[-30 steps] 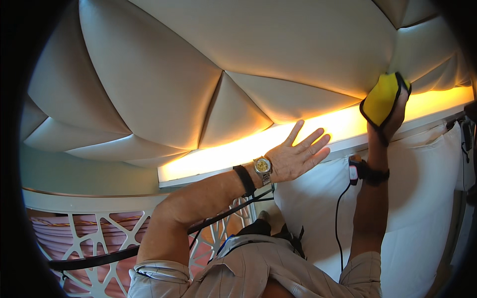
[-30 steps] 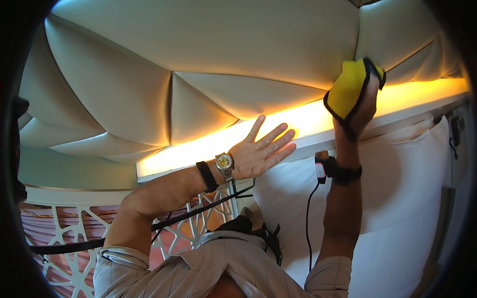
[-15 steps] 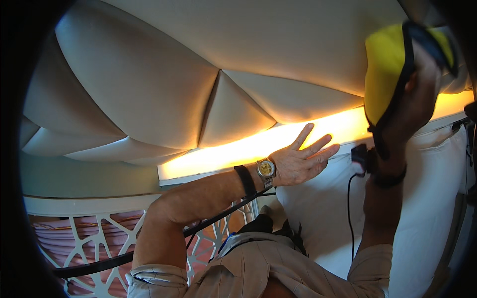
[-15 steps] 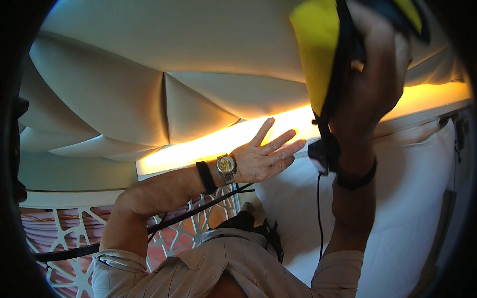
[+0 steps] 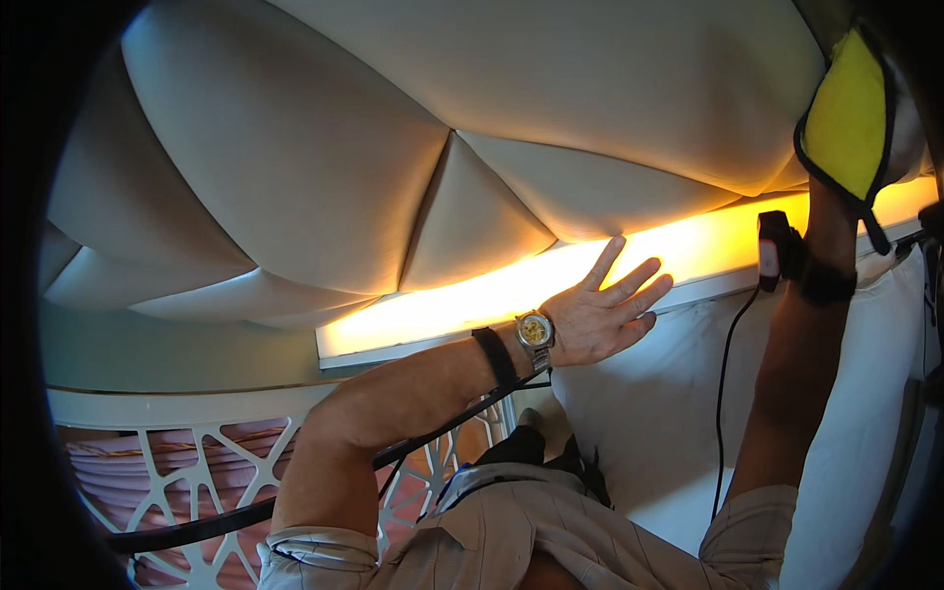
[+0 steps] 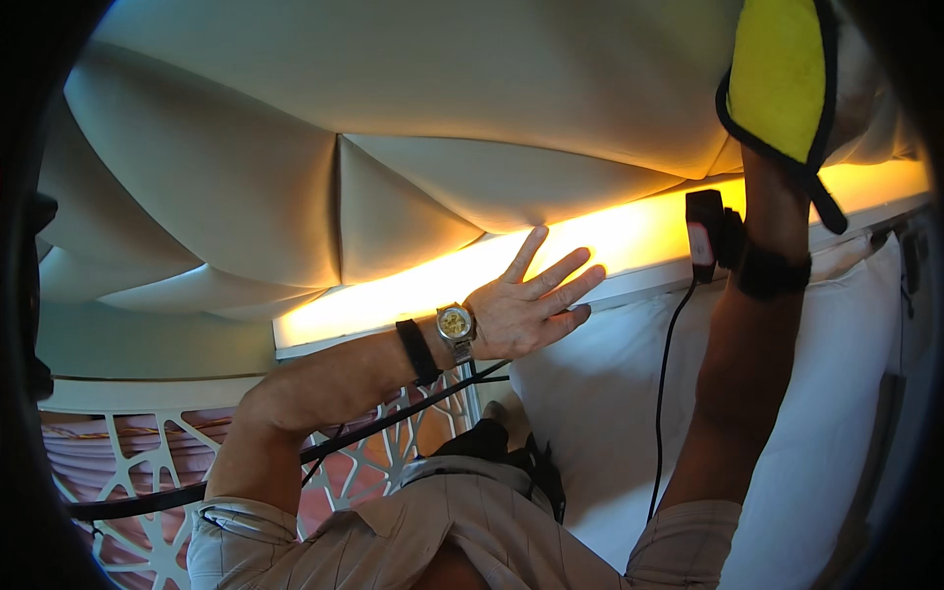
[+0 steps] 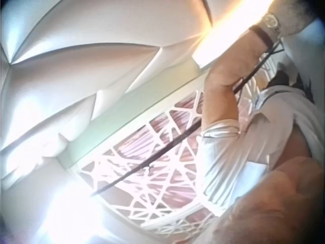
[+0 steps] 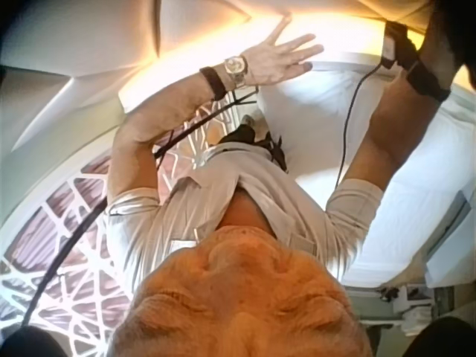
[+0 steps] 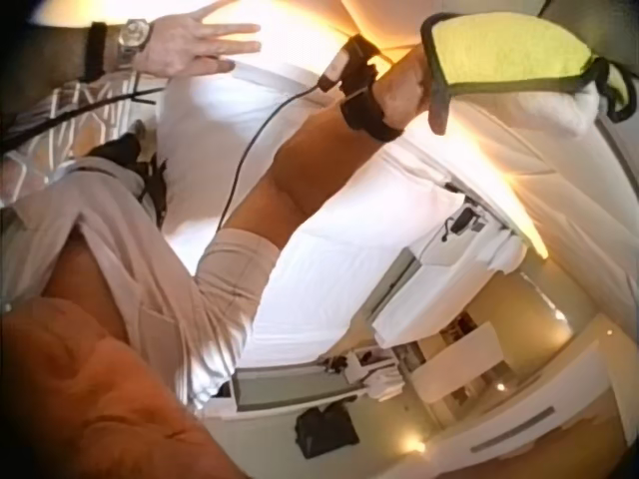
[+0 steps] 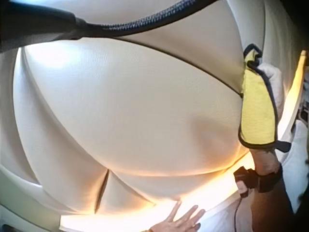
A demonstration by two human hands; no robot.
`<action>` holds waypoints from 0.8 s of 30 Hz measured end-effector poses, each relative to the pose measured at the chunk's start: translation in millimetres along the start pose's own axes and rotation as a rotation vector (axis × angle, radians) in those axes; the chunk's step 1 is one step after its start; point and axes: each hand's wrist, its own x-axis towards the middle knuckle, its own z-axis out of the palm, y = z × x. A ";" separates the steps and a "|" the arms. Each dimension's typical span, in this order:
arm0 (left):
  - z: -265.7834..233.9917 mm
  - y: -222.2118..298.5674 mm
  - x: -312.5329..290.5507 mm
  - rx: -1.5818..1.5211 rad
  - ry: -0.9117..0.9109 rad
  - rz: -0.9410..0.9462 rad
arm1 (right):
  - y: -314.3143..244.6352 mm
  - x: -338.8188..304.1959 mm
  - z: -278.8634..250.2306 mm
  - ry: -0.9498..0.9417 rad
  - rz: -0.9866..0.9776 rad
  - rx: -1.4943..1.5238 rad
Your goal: The person wipes a white decorative room divider with a yellow cloth, moving methodically across the lattice pattern. The person also wipes the padded wall behind the divider and the integrated light strip.
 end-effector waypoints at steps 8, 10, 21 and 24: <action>3.1 0.1 -2.3 -0.003 0.006 0.008 | -7.1 -117.6 -51.2 -0.096 0.417 -0.134; -6.9 -2.5 2.9 0.032 -0.076 -0.001 | 0.8 -162.2 -54.5 -0.023 0.831 0.072; 23.6 47.0 -7.8 -0.031 0.112 -0.332 | -136.2 -211.2 -110.5 -0.467 0.969 0.524; 36.5 121.9 -56.6 -0.125 0.086 -0.433 | -183.7 -226.4 -153.2 -0.569 1.144 0.716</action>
